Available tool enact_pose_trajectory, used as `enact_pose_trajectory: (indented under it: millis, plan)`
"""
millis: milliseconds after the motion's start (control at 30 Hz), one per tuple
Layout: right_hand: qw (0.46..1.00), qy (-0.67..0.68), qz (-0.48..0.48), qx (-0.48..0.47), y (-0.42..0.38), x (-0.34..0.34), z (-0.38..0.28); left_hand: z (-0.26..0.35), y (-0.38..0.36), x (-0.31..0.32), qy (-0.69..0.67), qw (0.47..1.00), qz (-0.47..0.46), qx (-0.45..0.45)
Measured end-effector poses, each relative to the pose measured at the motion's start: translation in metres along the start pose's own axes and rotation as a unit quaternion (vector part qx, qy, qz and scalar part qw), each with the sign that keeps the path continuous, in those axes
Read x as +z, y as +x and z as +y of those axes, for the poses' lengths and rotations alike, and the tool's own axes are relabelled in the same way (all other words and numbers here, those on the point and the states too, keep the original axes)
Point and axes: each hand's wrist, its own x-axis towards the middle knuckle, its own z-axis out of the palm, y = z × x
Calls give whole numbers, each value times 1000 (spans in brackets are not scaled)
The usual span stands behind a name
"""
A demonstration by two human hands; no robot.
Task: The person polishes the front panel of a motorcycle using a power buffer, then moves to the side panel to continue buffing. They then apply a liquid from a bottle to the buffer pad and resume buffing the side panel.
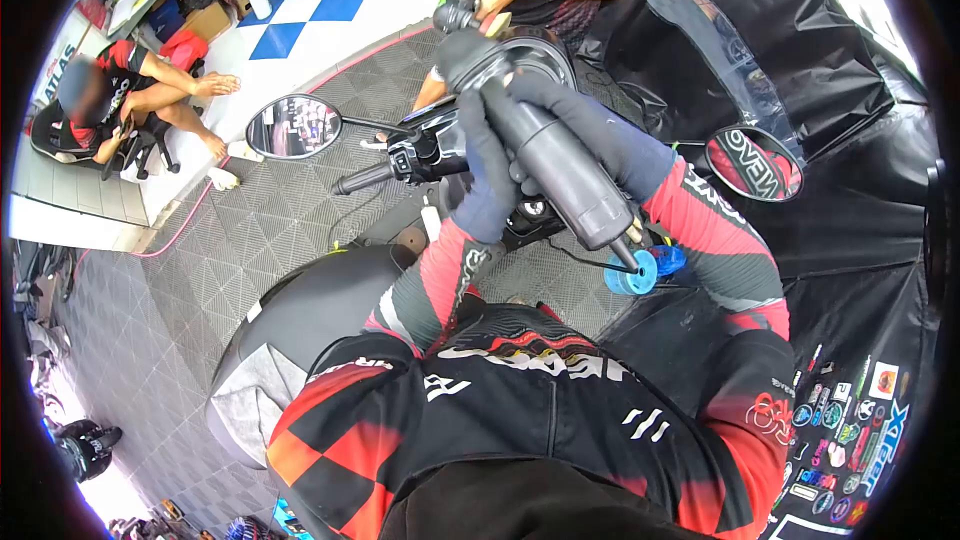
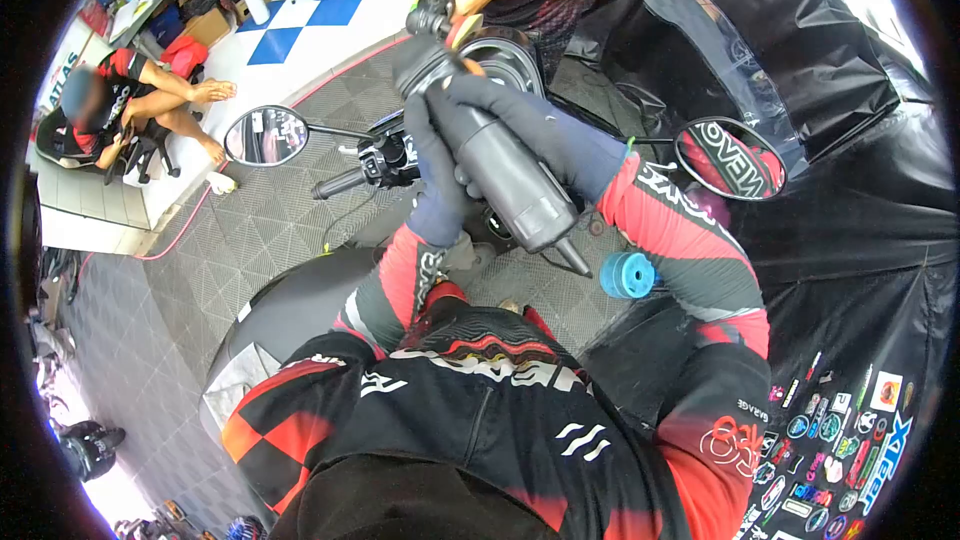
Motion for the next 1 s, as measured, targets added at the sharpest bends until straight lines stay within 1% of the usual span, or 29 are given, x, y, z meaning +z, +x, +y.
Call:
enact_pose_trajectory:
  millis: [33, 100, 133, 167, 200, 233, 267, 300, 333, 367, 400, 433, 467, 500, 567, 600, 633, 667, 700, 733, 767, 800, 833, 867, 900, 967, 1000]
  plan:
    - [1000, 1, 1, -1, -3, 7, -3, -6, -8, -7, -21, 1000, -8, -1]
    - [991, -134, -6, -12, -18, 20, -12, -7, -21, 20, -107, 985, 119, 66]
    - [992, -122, -12, 39, -11, 12, -13, -8, -20, 21, -106, 986, 115, 62]
    - [992, -119, -8, 38, -7, 3, -13, -9, -17, 18, -69, 995, 58, 50]
    - [997, -73, -11, 13, -4, -5, -11, -9, -12, 11, -33, 999, 1, 38]
    - [999, -28, -15, -11, -3, -11, -8, -13, 6, -8, -5, 999, -49, -21]
    - [999, 15, 21, -44, -5, -13, -5, -8, 14, 5, 34, 999, -38, -8]
    - [995, 76, 17, -68, -12, -13, -1, -4, 21, 19, 74, 997, -29, 5]
    - [988, 96, 11, -117, -14, -17, 4, 1, 30, 32, 37, 999, -29, -17]
    - [979, 117, 6, -166, -14, -24, 12, 4, 39, 37, 104, 993, -51, 17]
    - [979, 119, 8, -168, -14, -31, 20, 1, 38, 40, 117, 990, -78, -28]
    - [967, 165, 18, -192, -14, -38, 31, 9, 27, 55, 130, 983, -104, -73]
    - [953, 210, 28, -215, -15, -41, 42, -2, 35, 53, 147, 976, -160, -16]
    - [953, 212, 31, -216, -18, -41, 53, -10, 39, 44, 177, 958, -181, -133]
    - [916, 287, 4, -281, -25, -28, 75, -23, 38, 41, 239, 938, -245, -49]
    - [906, 324, 19, -270, -30, -17, 81, -26, 35, 38, 239, 938, -247, -49]
    - [906, 325, 19, -271, -29, -15, 85, -25, 27, 37, 294, 928, -229, -7]
    - [899, 324, 9, -293, -26, -15, 91, -21, 22, 36, 348, 913, -209, 35]
    - [892, 324, -2, -315, -24, -15, 95, -14, 23, 36, 351, 912, -210, 33]
    - [924, 249, 40, -287, -29, -14, 88, 10, 18, 46, 336, 912, -228, -54]
    - [927, 228, 52, -292, -25, -13, 79, 22, 15, 50, 318, 905, -242, -143]
    - [935, 225, 46, -271, -22, -14, 68, 11, 31, 41, 237, 935, -226, -138]
    - [942, 219, 38, -252, -19, -15, 54, 21, 23, 52, 144, 966, -160, -144]
    - [949, 183, 25, -256, -18, -15, 41, 21, 28, 46, 155, 974, -148, -71]
    - [950, 180, 21, -254, -14, -17, 31, 20, 34, 39, 166, 977, -136, 4]
    - [985, 92, 10, -143, -6, -17, 17, 12, 34, 21, 67, 991, -81, -79]
    - [988, 81, 26, -130, -4, -11, 15, 4, 31, 13, 60, 996, -51, -34]
